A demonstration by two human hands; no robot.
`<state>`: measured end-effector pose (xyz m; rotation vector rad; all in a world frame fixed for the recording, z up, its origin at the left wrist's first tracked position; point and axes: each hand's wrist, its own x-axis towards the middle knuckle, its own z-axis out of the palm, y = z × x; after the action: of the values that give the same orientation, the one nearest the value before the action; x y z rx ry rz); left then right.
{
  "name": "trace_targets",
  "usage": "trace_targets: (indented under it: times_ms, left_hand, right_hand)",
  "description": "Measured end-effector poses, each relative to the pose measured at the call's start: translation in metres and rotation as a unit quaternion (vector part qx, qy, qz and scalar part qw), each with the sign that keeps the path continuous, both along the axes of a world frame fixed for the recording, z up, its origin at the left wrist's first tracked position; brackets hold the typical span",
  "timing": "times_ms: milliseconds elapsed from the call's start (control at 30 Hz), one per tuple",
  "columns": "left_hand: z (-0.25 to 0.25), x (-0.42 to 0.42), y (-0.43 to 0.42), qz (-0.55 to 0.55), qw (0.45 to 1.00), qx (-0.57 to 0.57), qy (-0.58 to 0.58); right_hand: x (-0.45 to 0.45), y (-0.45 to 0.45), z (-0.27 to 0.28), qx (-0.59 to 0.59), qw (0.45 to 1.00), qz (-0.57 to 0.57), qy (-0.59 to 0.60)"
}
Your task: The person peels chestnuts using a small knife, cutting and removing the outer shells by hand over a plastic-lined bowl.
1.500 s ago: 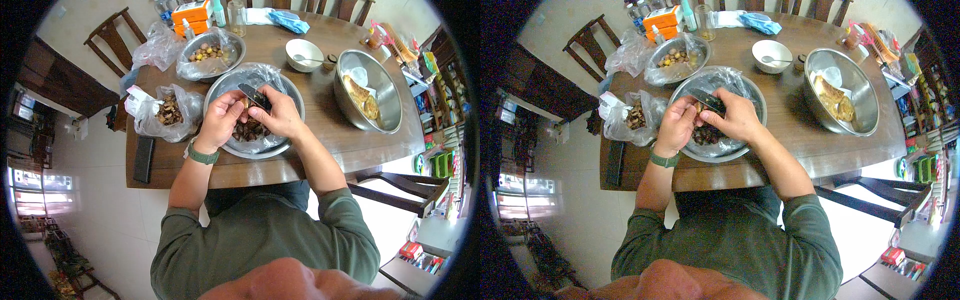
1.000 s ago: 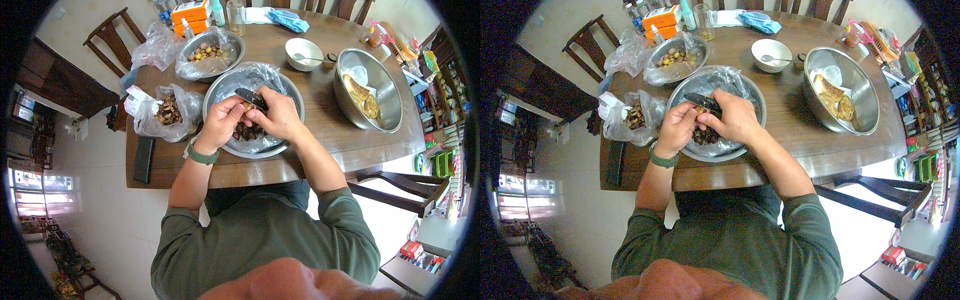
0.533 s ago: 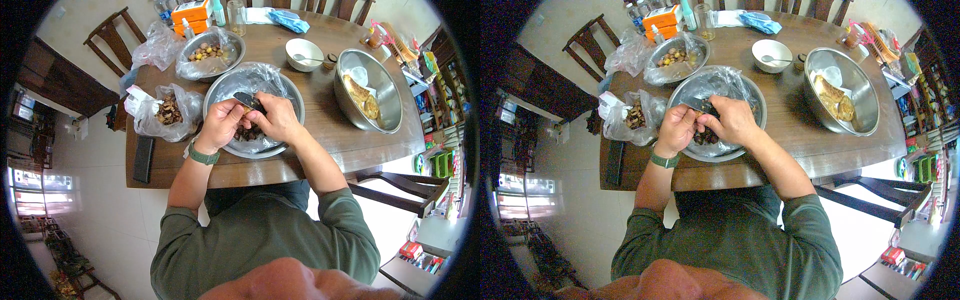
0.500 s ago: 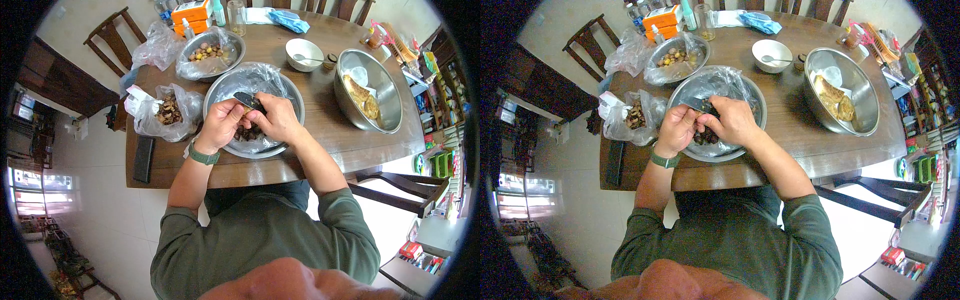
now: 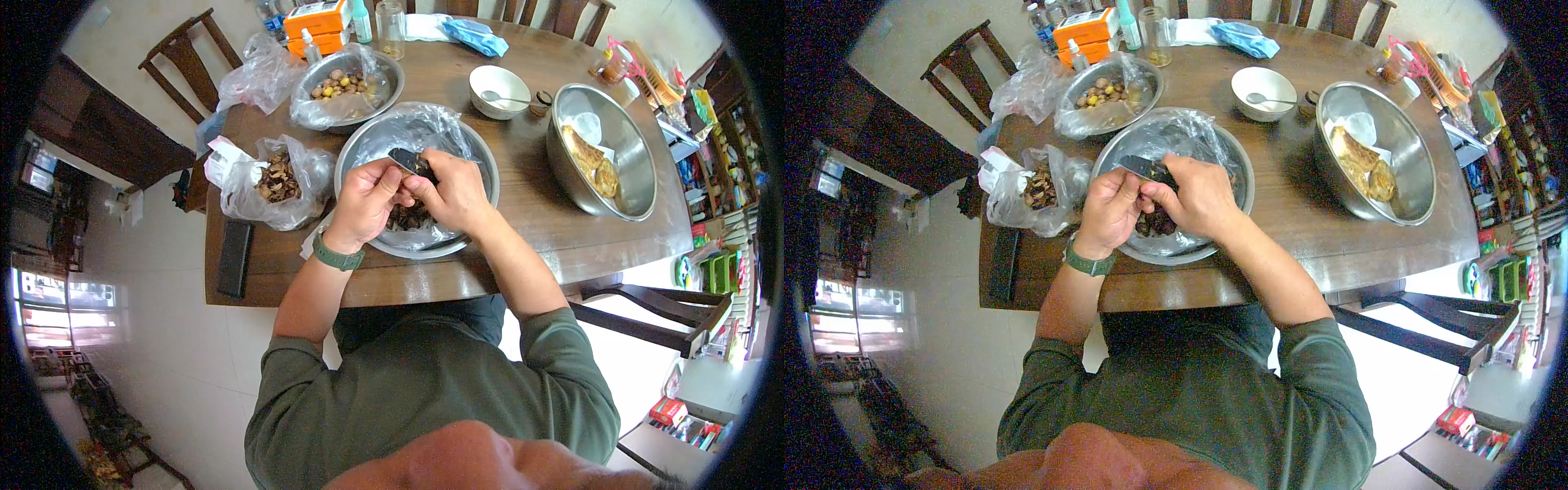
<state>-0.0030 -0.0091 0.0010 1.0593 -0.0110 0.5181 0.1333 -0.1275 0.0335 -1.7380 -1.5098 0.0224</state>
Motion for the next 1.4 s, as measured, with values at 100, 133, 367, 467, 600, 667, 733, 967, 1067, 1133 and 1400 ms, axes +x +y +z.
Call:
trace_targets:
  times_ms: [100,133,367,467,600,667,733,967,1067,1133,1400]
  left_hand:
    - [0.005,0.000,-0.004,0.001,1.000,-0.028,0.012]
    - [0.006,0.000,-0.004,-0.004,0.999,-0.034,0.019]
    - [0.007,0.002,-0.005,-0.002,0.999,-0.036,0.022]
    - [0.008,0.001,-0.005,0.003,0.999,-0.028,0.031]
    - [0.004,0.001,-0.004,0.027,0.999,0.010,0.039]
    - [0.005,0.001,-0.004,0.044,0.997,0.033,0.045]
    - [0.005,0.001,-0.004,0.048,0.998,0.040,0.033]
    - [0.001,0.001,-0.005,0.069,0.997,0.036,0.022]
    - [0.002,0.002,-0.007,0.073,0.997,0.023,0.021]
    - [0.000,0.002,-0.006,0.066,0.998,0.015,0.015]
    - [0.001,0.003,-0.009,0.072,0.997,-0.006,0.018]
  right_hand:
    - [0.003,0.002,0.000,0.007,1.000,-0.013,-0.006]
    - [0.004,0.002,-0.001,0.009,1.000,-0.014,-0.005]
    - [0.003,0.001,0.001,-0.006,1.000,-0.030,0.007]
    - [0.002,0.001,0.000,-0.006,0.999,-0.035,-0.003]
    - [0.000,0.001,0.001,0.002,0.998,-0.046,-0.037]
    - [-0.001,0.000,0.001,-0.001,0.997,-0.055,-0.051]
    - [-0.003,0.000,0.001,0.003,0.996,-0.063,-0.058]
    - [-0.007,0.001,0.002,-0.005,0.995,-0.076,-0.063]
    - [-0.007,0.003,-0.001,-0.008,0.996,-0.073,-0.057]
    - [-0.007,0.003,0.000,-0.015,0.996,-0.071,-0.054]
    - [-0.007,0.003,0.002,-0.037,0.995,-0.074,-0.054]
